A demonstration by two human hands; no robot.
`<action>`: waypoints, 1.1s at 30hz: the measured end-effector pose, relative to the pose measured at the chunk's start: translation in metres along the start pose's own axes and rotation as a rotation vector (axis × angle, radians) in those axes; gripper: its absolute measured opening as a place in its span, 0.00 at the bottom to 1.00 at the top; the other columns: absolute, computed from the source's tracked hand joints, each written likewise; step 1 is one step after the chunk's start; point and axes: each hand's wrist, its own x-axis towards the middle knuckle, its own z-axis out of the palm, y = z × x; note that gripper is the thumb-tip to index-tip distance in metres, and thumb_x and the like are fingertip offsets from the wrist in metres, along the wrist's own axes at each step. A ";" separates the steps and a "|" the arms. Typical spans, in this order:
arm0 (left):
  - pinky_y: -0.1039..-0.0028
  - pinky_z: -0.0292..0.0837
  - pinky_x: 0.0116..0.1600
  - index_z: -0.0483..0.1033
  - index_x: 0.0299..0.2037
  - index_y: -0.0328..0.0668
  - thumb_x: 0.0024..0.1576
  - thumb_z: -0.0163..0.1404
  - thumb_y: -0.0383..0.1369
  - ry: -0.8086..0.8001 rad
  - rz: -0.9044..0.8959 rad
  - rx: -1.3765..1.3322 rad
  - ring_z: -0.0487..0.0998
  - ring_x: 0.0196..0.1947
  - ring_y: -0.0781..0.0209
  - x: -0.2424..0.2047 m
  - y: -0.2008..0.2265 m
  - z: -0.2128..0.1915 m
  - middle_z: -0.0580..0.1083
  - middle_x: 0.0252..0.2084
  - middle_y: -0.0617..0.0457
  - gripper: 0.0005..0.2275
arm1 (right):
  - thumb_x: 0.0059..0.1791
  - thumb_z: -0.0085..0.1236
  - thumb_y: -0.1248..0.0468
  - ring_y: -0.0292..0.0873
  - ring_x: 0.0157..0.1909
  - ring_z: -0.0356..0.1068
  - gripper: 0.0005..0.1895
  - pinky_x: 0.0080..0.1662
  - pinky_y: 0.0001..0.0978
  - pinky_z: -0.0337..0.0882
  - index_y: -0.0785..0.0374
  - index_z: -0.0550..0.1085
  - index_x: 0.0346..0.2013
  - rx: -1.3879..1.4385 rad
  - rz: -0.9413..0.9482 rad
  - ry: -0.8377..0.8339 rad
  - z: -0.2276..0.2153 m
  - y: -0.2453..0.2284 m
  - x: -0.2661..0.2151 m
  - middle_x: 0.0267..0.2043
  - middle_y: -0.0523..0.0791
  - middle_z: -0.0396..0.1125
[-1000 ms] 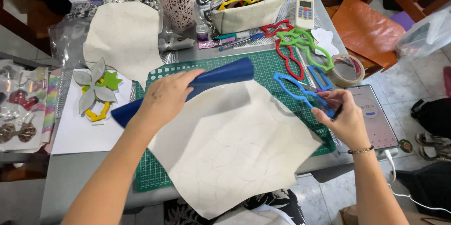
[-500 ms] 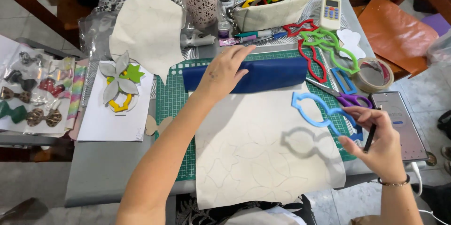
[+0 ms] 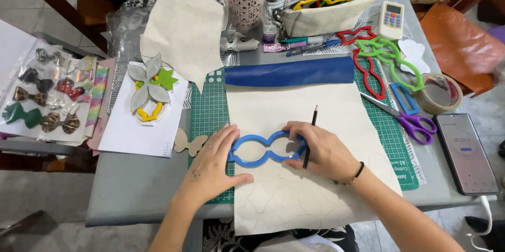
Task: Tracing a bow-shaped template onto a piece of material using a pen.
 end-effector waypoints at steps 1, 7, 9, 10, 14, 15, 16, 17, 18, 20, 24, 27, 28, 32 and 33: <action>0.58 0.44 0.75 0.49 0.73 0.39 0.49 0.65 0.51 -0.001 -0.002 -0.003 0.47 0.76 0.52 -0.002 0.000 0.003 0.51 0.77 0.48 0.47 | 0.43 0.71 0.50 0.47 0.50 0.76 0.29 0.44 0.39 0.74 0.56 0.63 0.47 0.001 0.001 -0.003 0.000 -0.005 0.000 0.61 0.46 0.69; 0.56 0.50 0.74 0.55 0.71 0.36 0.54 0.59 0.52 0.164 0.107 0.079 0.56 0.73 0.49 -0.005 -0.002 0.014 0.57 0.74 0.44 0.41 | 0.38 0.74 0.42 0.49 0.58 0.74 0.44 0.51 0.40 0.74 0.52 0.64 0.61 -0.056 0.229 -0.020 0.004 -0.021 -0.018 0.67 0.49 0.65; 0.56 0.53 0.73 0.58 0.69 0.35 0.53 0.62 0.50 0.198 0.116 0.067 0.58 0.72 0.49 -0.004 -0.002 0.014 0.59 0.73 0.44 0.40 | 0.38 0.75 0.49 0.46 0.58 0.75 0.42 0.47 0.37 0.78 0.52 0.64 0.61 -0.002 0.333 -0.003 0.005 -0.029 -0.022 0.70 0.49 0.63; 0.56 0.53 0.73 0.58 0.69 0.35 0.53 0.62 0.50 0.192 0.115 0.064 0.58 0.72 0.49 -0.004 -0.002 0.014 0.59 0.73 0.44 0.40 | 0.38 0.75 0.49 0.46 0.58 0.75 0.42 0.47 0.37 0.78 0.52 0.64 0.61 0.001 0.339 -0.004 0.008 -0.031 -0.022 0.70 0.49 0.63; 0.55 0.55 0.73 0.53 0.71 0.36 0.53 0.63 0.48 0.232 0.120 0.057 0.61 0.72 0.46 -0.004 -0.002 0.015 0.61 0.72 0.41 0.42 | 0.39 0.72 0.51 0.48 0.66 0.70 0.39 0.51 0.38 0.76 0.58 0.64 0.59 -0.024 0.297 0.129 0.020 -0.038 -0.024 0.65 0.53 0.67; 0.56 0.55 0.73 0.50 0.73 0.37 0.52 0.63 0.49 0.212 0.086 0.050 0.60 0.72 0.46 -0.005 -0.002 0.016 0.60 0.72 0.41 0.44 | 0.39 0.72 0.51 0.50 0.66 0.70 0.39 0.51 0.38 0.77 0.59 0.64 0.58 -0.045 0.299 0.164 0.024 -0.040 -0.024 0.64 0.54 0.67; 0.56 0.55 0.73 0.50 0.73 0.37 0.52 0.63 0.49 0.211 0.084 0.050 0.60 0.72 0.46 -0.004 -0.001 0.013 0.60 0.72 0.41 0.44 | 0.39 0.72 0.51 0.50 0.66 0.70 0.39 0.51 0.38 0.77 0.59 0.64 0.58 -0.043 0.300 0.162 0.028 -0.041 -0.024 0.64 0.54 0.67; 0.56 0.55 0.72 0.49 0.73 0.39 0.52 0.64 0.48 0.170 0.031 -0.001 0.58 0.72 0.45 -0.004 0.001 0.011 0.58 0.73 0.42 0.45 | 0.40 0.71 0.51 0.50 0.68 0.68 0.38 0.50 0.38 0.77 0.61 0.63 0.57 -0.082 0.268 0.206 0.031 -0.042 -0.024 0.60 0.49 0.69; 0.56 0.55 0.71 0.48 0.73 0.40 0.51 0.65 0.47 0.128 -0.021 -0.051 0.57 0.73 0.45 -0.003 0.002 0.009 0.57 0.74 0.42 0.45 | 0.41 0.71 0.52 0.51 0.70 0.67 0.38 0.50 0.37 0.78 0.64 0.62 0.56 -0.121 0.237 0.251 0.035 -0.044 -0.024 0.55 0.45 0.70; 0.56 0.55 0.72 0.45 0.74 0.39 0.51 0.65 0.47 0.179 0.032 -0.021 0.54 0.74 0.45 -0.004 0.000 0.012 0.54 0.75 0.42 0.47 | 0.41 0.71 0.51 0.50 0.70 0.67 0.37 0.48 0.36 0.79 0.64 0.62 0.55 -0.122 0.259 0.250 0.036 -0.049 -0.025 0.55 0.44 0.70; 0.56 0.57 0.72 0.43 0.74 0.37 0.50 0.66 0.47 0.208 0.082 0.006 0.53 0.75 0.45 -0.002 -0.002 0.012 0.52 0.76 0.41 0.49 | 0.40 0.73 0.51 0.49 0.69 0.68 0.36 0.45 0.34 0.80 0.62 0.63 0.52 -0.129 0.318 0.265 0.038 -0.054 -0.024 0.53 0.43 0.70; 0.56 0.53 0.74 0.44 0.74 0.35 0.51 0.66 0.47 0.215 0.101 0.004 0.50 0.77 0.46 -0.002 -0.006 0.015 0.51 0.76 0.42 0.49 | 0.39 0.74 0.47 0.46 0.68 0.69 0.37 0.45 0.35 0.80 0.61 0.65 0.51 -0.143 0.346 0.279 0.040 -0.054 -0.024 0.54 0.42 0.71; 0.56 0.53 0.74 0.44 0.74 0.35 0.51 0.66 0.47 0.215 0.100 0.005 0.50 0.77 0.46 -0.002 -0.005 0.015 0.51 0.76 0.42 0.49 | 0.39 0.74 0.47 0.46 0.68 0.69 0.37 0.45 0.35 0.80 0.61 0.65 0.51 -0.142 0.345 0.279 0.039 -0.054 -0.023 0.54 0.42 0.71; 0.57 0.52 0.75 0.44 0.74 0.35 0.51 0.65 0.48 0.238 0.107 0.028 0.50 0.77 0.46 -0.003 -0.006 0.017 0.51 0.77 0.42 0.49 | 0.41 0.72 0.47 0.48 0.68 0.69 0.35 0.44 0.34 0.79 0.61 0.64 0.51 -0.144 0.311 0.273 0.037 -0.056 -0.023 0.53 0.43 0.71; 0.57 0.51 0.76 0.44 0.74 0.35 0.51 0.65 0.48 0.240 0.110 0.023 0.49 0.77 0.47 -0.003 -0.006 0.017 0.51 0.77 0.43 0.49 | 0.41 0.71 0.47 0.49 0.68 0.69 0.35 0.44 0.34 0.79 0.62 0.64 0.51 -0.159 0.287 0.280 0.037 -0.056 -0.023 0.53 0.43 0.71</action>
